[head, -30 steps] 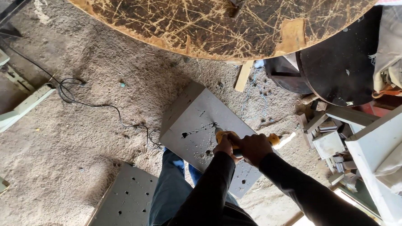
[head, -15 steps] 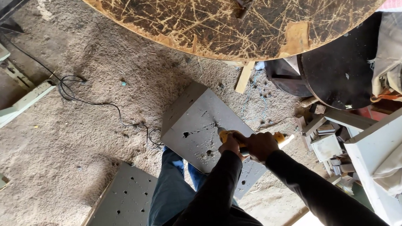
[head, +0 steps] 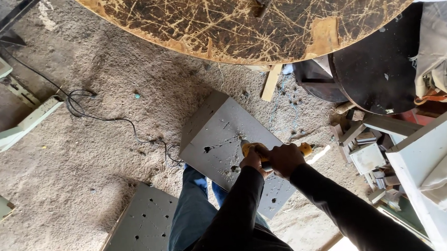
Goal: Using a power drill to create a series of holes in a grey foam block for upholstery preparation.
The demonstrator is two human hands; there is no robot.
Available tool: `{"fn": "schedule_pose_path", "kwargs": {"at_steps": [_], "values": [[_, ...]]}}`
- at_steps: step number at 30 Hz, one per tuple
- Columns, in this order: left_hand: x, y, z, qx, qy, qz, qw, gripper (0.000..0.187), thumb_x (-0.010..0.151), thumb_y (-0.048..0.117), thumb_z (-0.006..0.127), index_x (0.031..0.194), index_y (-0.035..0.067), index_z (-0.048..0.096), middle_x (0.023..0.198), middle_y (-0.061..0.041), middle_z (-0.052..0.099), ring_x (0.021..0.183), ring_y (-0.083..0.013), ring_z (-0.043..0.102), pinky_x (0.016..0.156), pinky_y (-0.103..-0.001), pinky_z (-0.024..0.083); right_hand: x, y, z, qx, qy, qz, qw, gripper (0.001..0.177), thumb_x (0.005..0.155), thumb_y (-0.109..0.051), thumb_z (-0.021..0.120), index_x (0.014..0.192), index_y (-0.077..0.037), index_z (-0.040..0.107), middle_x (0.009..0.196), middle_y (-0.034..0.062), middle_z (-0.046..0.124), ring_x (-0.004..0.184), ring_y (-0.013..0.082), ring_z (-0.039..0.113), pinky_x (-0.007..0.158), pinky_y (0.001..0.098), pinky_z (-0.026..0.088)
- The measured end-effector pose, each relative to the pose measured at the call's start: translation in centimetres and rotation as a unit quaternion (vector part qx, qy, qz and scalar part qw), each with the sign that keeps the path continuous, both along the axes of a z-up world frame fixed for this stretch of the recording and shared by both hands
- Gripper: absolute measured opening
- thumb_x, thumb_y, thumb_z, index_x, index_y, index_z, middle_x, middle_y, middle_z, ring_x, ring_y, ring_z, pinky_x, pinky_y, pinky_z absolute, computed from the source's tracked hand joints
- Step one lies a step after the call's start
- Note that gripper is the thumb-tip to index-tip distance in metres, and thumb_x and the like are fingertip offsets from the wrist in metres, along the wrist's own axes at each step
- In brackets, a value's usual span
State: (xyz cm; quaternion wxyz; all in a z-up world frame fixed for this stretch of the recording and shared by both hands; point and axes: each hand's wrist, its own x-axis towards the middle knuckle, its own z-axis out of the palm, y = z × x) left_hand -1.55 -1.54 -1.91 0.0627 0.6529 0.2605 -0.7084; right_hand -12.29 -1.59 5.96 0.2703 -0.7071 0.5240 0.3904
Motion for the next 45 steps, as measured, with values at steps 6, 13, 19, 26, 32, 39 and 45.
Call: {"fn": "schedule_pose_path", "kwargs": {"at_steps": [6,13,19,26,32,39,45], "values": [[-0.8,0.4,-0.7,0.005,-0.019,0.034,0.999,0.093,0.096,0.053,0.065,0.156,0.004,0.015,0.132,-0.03,0.051,0.117,-0.0424,0.061,0.097,-0.071,0.046,0.0,0.3,0.4,0.002,-0.006,-0.006,1.0,0.098,0.079,-0.03,0.082,0.159,-0.033,0.026,0.096,0.0084,0.077,0.092,0.0317,0.076,0.076,0.049,0.06],[-0.4,-0.5,-0.2,0.008,-0.013,0.032,0.999,0.093,0.097,0.049,0.066,0.154,0.0,0.012,0.138,-0.032,0.045,0.125,-0.0467,0.055,0.097,-0.073,0.046,-0.1,-0.2,0.1,0.012,-0.013,-0.027,0.999,0.09,0.079,-0.029,0.081,0.155,-0.033,0.034,0.099,0.0088,0.077,0.096,0.0339,0.076,0.078,0.0515,0.06],[0.3,0.1,-0.2,0.002,-0.016,0.048,0.999,0.088,0.093,0.045,0.073,0.153,-0.001,0.028,0.138,-0.031,0.048,0.123,-0.0486,0.057,0.094,-0.073,0.05,0.6,0.3,-1.3,0.005,-0.004,0.008,1.0,0.081,0.081,-0.032,0.08,0.151,-0.035,0.04,0.095,0.0053,0.077,0.093,0.0297,0.076,0.078,0.0503,0.059],[0.0,1.6,-8.0,0.018,-0.015,0.157,0.987,0.035,0.097,0.039,0.064,0.105,0.007,0.054,0.105,-0.014,0.052,0.103,-0.0325,0.059,0.094,-0.057,0.053,0.8,2.1,-14.0,-0.067,-0.042,0.12,0.99,0.012,0.086,-0.02,0.065,0.083,-0.02,0.076,0.073,0.0058,0.072,0.07,0.0295,0.071,0.057,0.0567,0.052],[-0.3,1.2,-4.1,-0.036,-0.057,0.078,0.995,0.083,0.091,0.042,0.077,0.145,-0.004,0.033,0.132,-0.033,0.049,0.118,-0.0487,0.059,0.095,-0.073,0.05,-0.2,0.1,-4.6,0.002,-0.057,0.026,0.998,0.031,0.078,-0.034,0.08,0.106,-0.025,0.068,0.088,0.0034,0.074,0.089,0.028,0.074,0.073,0.0482,0.057],[2.4,0.9,3.9,-0.055,-0.039,-0.049,0.996,0.086,0.091,0.049,0.073,0.143,-0.009,0.036,0.122,-0.032,0.054,0.107,-0.0449,0.065,0.091,-0.068,0.055,2.0,1.8,2.8,0.0,-0.033,-0.01,0.999,0.068,0.076,-0.03,0.088,0.134,-0.028,0.053,0.091,0.0035,0.072,0.087,0.0267,0.073,0.071,0.0432,0.055],[4.6,1.4,11.4,-0.077,0.017,-0.114,0.99,0.046,0.097,0.047,0.058,0.115,0.006,0.065,0.087,-0.015,0.072,0.073,-0.028,0.067,0.049,-0.037,0.039,3.6,4.4,9.0,-0.036,-0.041,-0.13,0.99,0.092,0.08,-0.01,0.065,0.157,-0.039,0.025,0.083,0.0089,0.073,0.076,0.0354,0.072,0.061,0.0524,0.054]]}}
